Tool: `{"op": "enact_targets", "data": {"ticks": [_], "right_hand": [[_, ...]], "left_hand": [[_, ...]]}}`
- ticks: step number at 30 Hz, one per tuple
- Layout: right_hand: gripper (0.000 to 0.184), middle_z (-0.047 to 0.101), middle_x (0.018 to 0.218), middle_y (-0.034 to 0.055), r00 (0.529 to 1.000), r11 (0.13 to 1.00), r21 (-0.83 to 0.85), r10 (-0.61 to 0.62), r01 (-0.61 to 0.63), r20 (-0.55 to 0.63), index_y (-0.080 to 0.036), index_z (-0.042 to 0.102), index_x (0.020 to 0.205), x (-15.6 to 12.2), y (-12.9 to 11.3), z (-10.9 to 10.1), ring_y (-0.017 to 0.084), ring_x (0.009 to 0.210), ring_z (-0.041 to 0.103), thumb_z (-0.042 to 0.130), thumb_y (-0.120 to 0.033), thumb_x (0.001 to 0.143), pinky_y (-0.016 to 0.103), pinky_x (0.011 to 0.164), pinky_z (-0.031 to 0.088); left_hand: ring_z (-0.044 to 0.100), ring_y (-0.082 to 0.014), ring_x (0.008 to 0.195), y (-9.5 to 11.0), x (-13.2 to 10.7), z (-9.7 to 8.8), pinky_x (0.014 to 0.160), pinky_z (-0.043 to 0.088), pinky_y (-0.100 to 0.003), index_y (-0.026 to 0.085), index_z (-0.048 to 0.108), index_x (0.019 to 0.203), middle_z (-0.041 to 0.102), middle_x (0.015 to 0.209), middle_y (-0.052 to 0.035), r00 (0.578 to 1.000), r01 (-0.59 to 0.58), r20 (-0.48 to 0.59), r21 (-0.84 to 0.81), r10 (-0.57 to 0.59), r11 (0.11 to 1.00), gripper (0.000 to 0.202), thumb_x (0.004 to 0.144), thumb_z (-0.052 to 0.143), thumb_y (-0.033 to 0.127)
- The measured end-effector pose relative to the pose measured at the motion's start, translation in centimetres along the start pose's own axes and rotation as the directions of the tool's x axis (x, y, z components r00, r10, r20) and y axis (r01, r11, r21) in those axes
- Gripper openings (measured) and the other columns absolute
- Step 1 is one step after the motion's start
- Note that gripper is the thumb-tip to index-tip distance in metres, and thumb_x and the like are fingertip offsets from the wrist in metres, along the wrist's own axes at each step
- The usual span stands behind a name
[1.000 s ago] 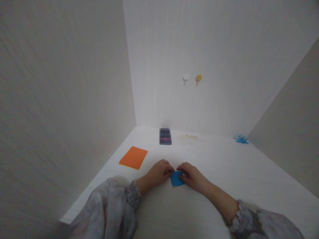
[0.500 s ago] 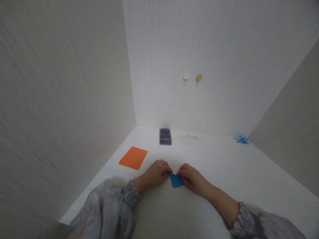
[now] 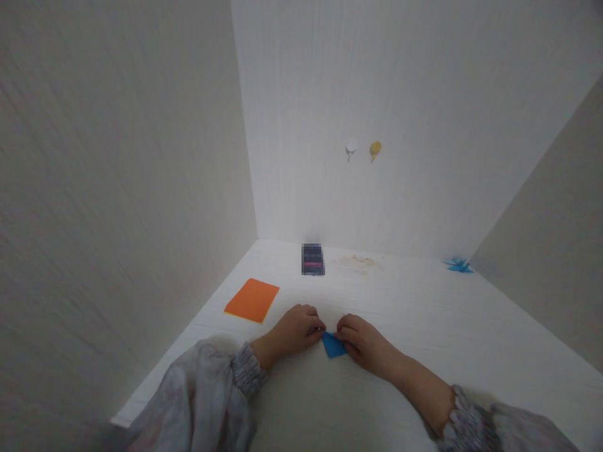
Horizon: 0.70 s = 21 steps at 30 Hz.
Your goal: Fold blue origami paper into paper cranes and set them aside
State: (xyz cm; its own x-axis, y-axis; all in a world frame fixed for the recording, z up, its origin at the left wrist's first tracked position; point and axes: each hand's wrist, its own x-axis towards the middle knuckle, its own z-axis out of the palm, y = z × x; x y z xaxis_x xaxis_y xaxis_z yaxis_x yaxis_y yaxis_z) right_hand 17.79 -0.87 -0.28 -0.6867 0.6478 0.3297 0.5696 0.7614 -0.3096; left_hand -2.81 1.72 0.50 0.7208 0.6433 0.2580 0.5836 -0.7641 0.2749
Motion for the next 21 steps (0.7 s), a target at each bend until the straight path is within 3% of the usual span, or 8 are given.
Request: {"op": "enact_targets", "data": {"ticks": [6, 12, 21], "right_hand": [[0.022, 0.054, 0.085, 0.0061, 0.998, 0.998, 0.040, 0.059, -0.058, -0.016, -0.016, 0.057, 0.085, 0.3, -0.5, 0.4, 0.018, 0.081, 0.049, 0.042, -0.005, 0.074, 0.030, 0.073, 0.042], [0.030, 0.054, 0.090, 0.0071, 0.998, 0.996, 0.067, 0.059, -0.060, 0.008, -0.018, 0.056, 0.100, 0.1, -0.1, 0.3, 0.018, 0.084, 0.049, 0.043, -0.006, 0.076, 0.031, 0.075, 0.042], [0.026, 0.053, 0.088, 0.0071, 1.000, 0.997, 0.081, 0.020, -0.020, 0.004, -0.018, 0.060, 0.093, -0.1, 0.2, 0.1, 0.017, 0.083, 0.049, 0.043, -0.006, 0.076, 0.029, 0.073, 0.044]], "left_hand": [[0.051, -0.0141, 0.077, 0.1, 0.1, 0.1, 0.072, 0.037, -0.026, 0.019, 0.062, 0.086, 0.058, 0.081, -0.0023, 0.994, -0.108, 0.020, 0.116, 0.106, 0.987, 0.014, 0.080, 0.049, 0.022], [0.050, -0.0154, 0.078, 0.1, 0.1, -0.6, 0.074, 0.037, -0.029, 0.019, 0.061, 0.089, 0.057, 0.082, -0.0035, 0.976, -0.216, 0.097, 0.252, 0.197, 0.943, 0.015, 0.081, 0.048, 0.021], [0.049, -0.0154, 0.078, 0.4, -0.1, -1.6, 0.071, 0.037, -0.028, 0.021, 0.059, 0.095, 0.056, 0.084, -0.0033, 0.969, -0.240, 0.129, 0.278, 0.212, 0.930, 0.018, 0.079, 0.049, 0.021]]}}
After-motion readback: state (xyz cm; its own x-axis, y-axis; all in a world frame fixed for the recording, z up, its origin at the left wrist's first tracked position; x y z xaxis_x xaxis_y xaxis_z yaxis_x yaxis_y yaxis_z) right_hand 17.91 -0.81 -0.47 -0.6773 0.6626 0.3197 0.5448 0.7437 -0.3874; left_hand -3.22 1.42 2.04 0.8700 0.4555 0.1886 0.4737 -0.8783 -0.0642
